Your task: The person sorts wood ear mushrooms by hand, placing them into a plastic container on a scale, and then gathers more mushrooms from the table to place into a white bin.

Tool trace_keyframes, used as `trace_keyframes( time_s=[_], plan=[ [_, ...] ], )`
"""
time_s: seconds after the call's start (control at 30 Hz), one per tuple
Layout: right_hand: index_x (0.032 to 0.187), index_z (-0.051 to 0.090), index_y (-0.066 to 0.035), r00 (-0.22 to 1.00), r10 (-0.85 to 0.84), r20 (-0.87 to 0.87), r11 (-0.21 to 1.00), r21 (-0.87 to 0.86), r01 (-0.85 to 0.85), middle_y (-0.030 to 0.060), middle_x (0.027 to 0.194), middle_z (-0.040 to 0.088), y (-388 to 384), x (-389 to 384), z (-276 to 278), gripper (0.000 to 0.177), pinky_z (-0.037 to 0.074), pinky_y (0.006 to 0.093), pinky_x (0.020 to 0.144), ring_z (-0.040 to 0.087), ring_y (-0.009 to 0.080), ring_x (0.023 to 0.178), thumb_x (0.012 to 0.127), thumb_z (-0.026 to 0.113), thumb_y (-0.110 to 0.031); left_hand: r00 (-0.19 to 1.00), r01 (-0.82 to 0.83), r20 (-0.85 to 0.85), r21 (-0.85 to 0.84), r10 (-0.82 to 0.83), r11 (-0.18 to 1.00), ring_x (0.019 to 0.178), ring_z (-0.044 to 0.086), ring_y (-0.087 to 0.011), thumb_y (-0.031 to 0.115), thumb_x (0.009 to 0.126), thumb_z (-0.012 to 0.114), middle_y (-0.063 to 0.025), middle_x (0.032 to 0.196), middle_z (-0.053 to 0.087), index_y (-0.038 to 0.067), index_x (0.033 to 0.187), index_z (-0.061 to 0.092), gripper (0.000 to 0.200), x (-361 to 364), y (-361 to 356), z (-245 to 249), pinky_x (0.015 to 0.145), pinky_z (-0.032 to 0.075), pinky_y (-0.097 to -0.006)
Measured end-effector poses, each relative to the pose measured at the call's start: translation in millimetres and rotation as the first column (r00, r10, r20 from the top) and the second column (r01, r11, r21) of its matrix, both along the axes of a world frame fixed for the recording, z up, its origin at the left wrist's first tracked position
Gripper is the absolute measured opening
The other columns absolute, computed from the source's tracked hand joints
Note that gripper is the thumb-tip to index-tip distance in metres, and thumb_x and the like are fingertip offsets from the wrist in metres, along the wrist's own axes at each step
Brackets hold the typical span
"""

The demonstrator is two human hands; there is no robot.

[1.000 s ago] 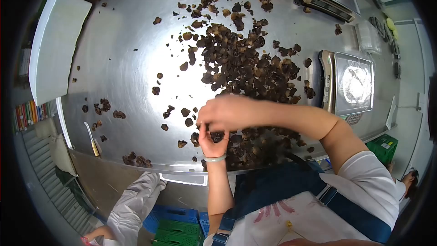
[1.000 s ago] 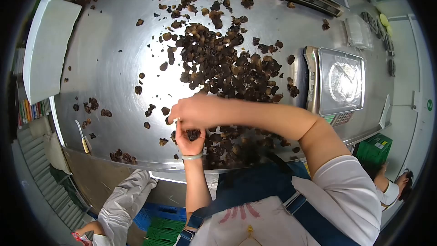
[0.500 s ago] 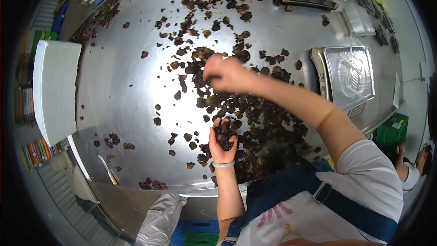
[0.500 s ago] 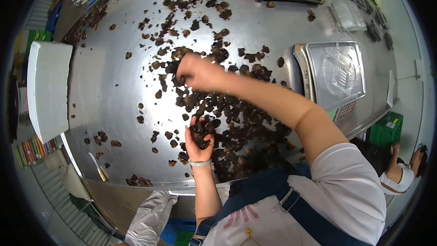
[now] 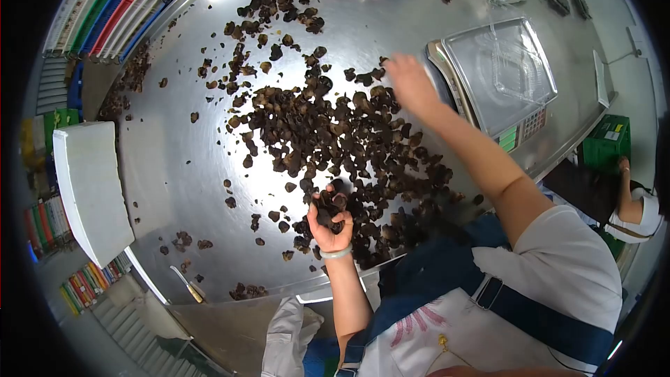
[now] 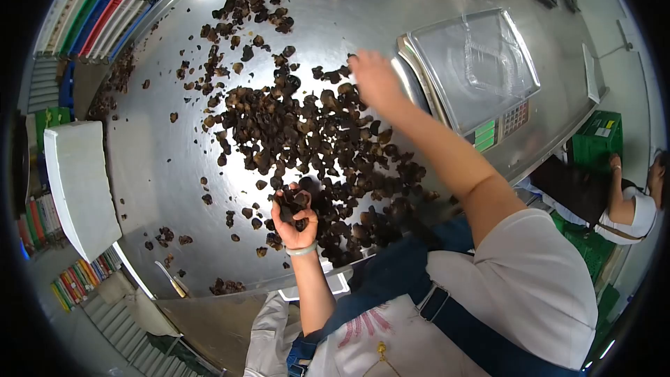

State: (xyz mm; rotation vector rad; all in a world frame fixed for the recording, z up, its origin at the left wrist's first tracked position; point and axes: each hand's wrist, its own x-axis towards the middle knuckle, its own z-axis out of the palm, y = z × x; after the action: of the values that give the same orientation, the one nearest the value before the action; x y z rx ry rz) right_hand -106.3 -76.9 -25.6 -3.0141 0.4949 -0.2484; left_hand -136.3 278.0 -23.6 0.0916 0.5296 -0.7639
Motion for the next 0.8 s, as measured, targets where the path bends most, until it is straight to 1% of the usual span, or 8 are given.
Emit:
trace_keyframes(
  time_s=[0.07,0.23,0.3,0.33,0.43,0.57,0.67,0.8],
  plan=[
    [0.094,0.062,-0.002,0.999,-0.043,0.003,0.986,0.164,0.042,0.0174,0.099,0.06,-29,-17,-41,0.021,0.052,0.0405,0.083,0.059,0.0372,0.094,0.074,0.067,0.001,1.0,-0.002,-0.017,0.041,0.003,0.999,0.101,0.052,-0.0189,0.016,0.093,0.063,-0.0078,0.125,0.052,0.014,0.111,0.062,0.018,-4,-4,7,0.058,0.054,-0.0204],
    [0.09,0.064,-0.004,0.975,-0.133,0.179,0.757,0.653,-0.016,0.0135,0.091,0.063,-4,-45,-18,0.014,0.05,0.042,0.079,0.062,0.0318,0.087,0.077,0.067,-0.005,1.0,0.028,0.005,0.171,-0.03,0.985,0.098,0.055,-0.0204,0.01,0.091,0.065,-0.0099,0.122,0.057,0.013,0.109,0.065,0.019,-18,-16,14,0.053,0.055,-0.0187],
    [0.094,0.066,-0.006,0.984,-0.166,0.058,0.432,0.902,0.019,0.0118,0.094,0.064,29,-62,25,0.015,0.052,0.0404,0.082,0.065,0.0302,0.09,0.079,0.068,-0.009,0.999,0.054,-0.014,0.257,-0.053,0.965,0.095,0.056,-0.0207,0.008,0.09,0.065,-0.0102,0.119,0.059,0.012,0.11,0.065,0.02,-27,-27,19,0.053,0.055,-0.0187],
    [0.094,0.065,-0.006,0.976,0.034,0.213,0.611,0.769,-0.189,0.011,0.094,0.064,35,-73,34,0.014,0.053,0.0393,0.082,0.065,0.0288,0.092,0.081,0.069,-0.01,0.995,0.091,-0.056,0.266,-0.079,0.96,0.092,0.057,-0.0209,0.009,0.09,0.065,-0.0099,0.112,0.063,0.009,0.111,0.063,0.021,-29,-39,26,0.052,0.054,-0.0191],
    [0.092,0.064,-0.005,0.893,0.015,0.45,0.655,0.67,-0.348,0.0074,0.095,0.063,33,-106,65,0.013,0.053,0.0385,0.079,0.063,0.0264,0.091,0.08,0.07,-0.005,0.987,0.159,-0.054,0.39,-0.149,0.907,0.089,0.06,-0.0188,0.01,0.09,0.066,-0.0092,0.111,0.064,0.006,0.116,0.062,0.027,-37,-84,44,0.052,0.052,-0.0202],
    [0.094,0.065,-0.003,0.81,-0.326,0.488,0.67,0.724,-0.166,0.0081,0.098,0.065,-33,-153,108,0.013,0.053,0.0334,0.077,0.064,0.0236,0.088,0.082,0.069,-0.001,0.942,0.244,0.092,0.473,-0.323,0.846,0.086,0.06,-0.0149,0.01,0.089,0.067,-0.0078,0.111,0.067,0.008,0.116,0.063,0.027,-43,-168,74,0.056,0.047,-0.023],
    [0.098,0.066,-0.002,0.735,-0.414,0.537,0.741,0.668,-0.071,0.0093,0.099,0.065,-97,-193,111,0.014,0.053,0.0312,0.078,0.066,0.0212,0.089,0.085,0.066,0.002,0.864,0.344,0.163,0.498,-0.476,0.796,0.087,0.06,-0.0135,0.011,0.089,0.067,-0.0054,0.107,0.066,0.01,0.115,0.062,0.026,-39,-246,94,0.056,0.046,-0.0238],
    [0.107,0.066,-0.001,0.628,-0.626,0.462,0.595,0.804,0.001,0.0111,0.105,0.066,-161,-230,103,0.02,0.054,0.0326,0.083,0.066,0.0224,0.094,0.087,0.065,0.001,0.63,0.346,0.469,0.545,-0.619,0.764,0.088,0.064,-0.0197,0.008,0.088,0.068,-0.0058,0.101,0.065,0.008,0.112,0.06,0.026,-53,-369,122,0.06,0.048,-0.0273]
  ],
)
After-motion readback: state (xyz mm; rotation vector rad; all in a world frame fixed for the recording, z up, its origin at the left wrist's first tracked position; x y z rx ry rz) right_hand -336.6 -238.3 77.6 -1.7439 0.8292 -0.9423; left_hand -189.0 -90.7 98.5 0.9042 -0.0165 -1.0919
